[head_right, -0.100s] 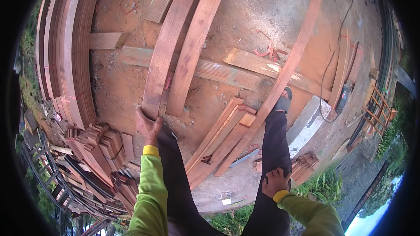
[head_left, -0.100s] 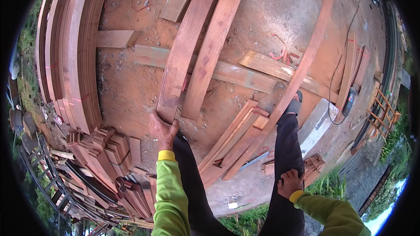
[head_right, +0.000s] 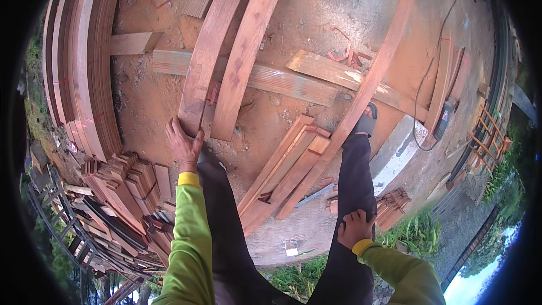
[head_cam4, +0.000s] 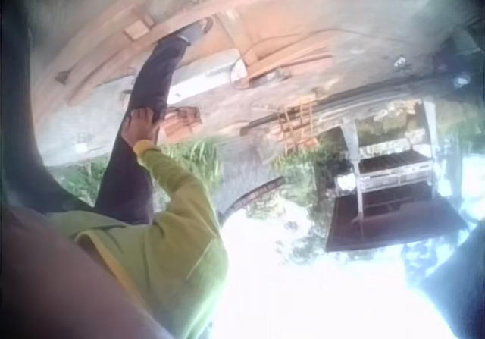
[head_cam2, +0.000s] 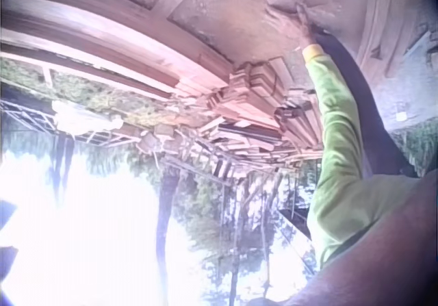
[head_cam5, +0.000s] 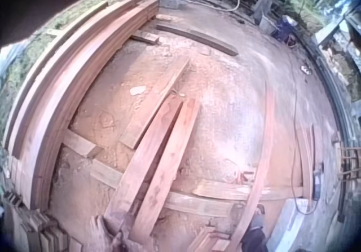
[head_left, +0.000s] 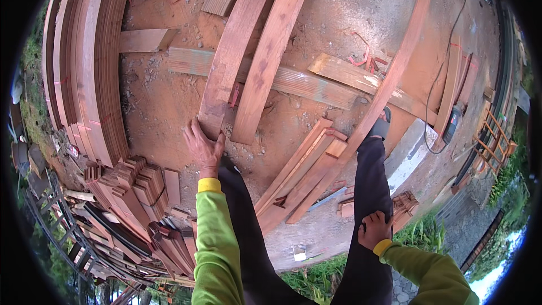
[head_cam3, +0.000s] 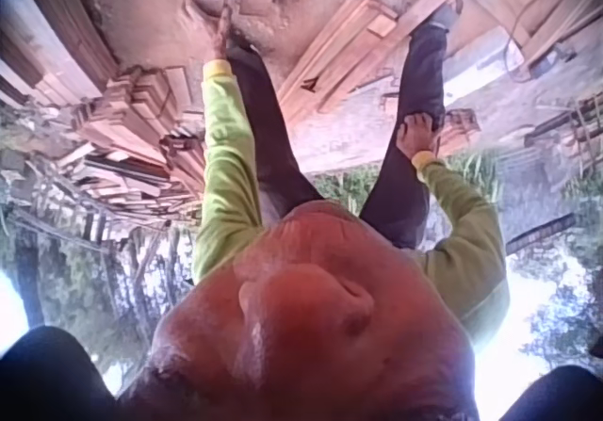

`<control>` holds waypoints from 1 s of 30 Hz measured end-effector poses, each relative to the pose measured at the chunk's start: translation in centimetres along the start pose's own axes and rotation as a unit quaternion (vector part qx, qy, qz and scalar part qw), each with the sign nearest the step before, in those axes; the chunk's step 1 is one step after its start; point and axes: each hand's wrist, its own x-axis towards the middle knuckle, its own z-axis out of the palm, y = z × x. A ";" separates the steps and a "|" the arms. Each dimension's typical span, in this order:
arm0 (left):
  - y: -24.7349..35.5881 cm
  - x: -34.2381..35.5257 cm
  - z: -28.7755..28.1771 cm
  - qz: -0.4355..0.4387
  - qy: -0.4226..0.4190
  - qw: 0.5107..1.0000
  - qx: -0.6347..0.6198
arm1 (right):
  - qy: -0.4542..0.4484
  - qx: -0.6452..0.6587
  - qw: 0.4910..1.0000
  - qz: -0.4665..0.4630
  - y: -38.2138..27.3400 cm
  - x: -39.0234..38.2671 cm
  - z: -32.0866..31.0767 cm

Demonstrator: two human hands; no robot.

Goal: The person walks through a cluttered outdoor workshop, plugs in an angle grinder, and then sits on the ground to cut several wooden planks. The person handles the wood and the tool to perform the cuts.

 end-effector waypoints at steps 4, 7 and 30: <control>-1.1 1.9 1.5 0.041 0.013 0.998 -0.042 | 0.002 0.007 1.000 -0.003 -0.5 0.3 0.0; -1.3 2.0 2.1 0.026 -0.027 0.998 -0.052 | 0.004 0.006 1.000 0.001 -0.6 0.3 0.3; -3.8 -4.7 -3.0 -0.061 -0.043 0.993 -0.088 | 0.008 0.032 0.999 0.026 -0.9 0.7 0.4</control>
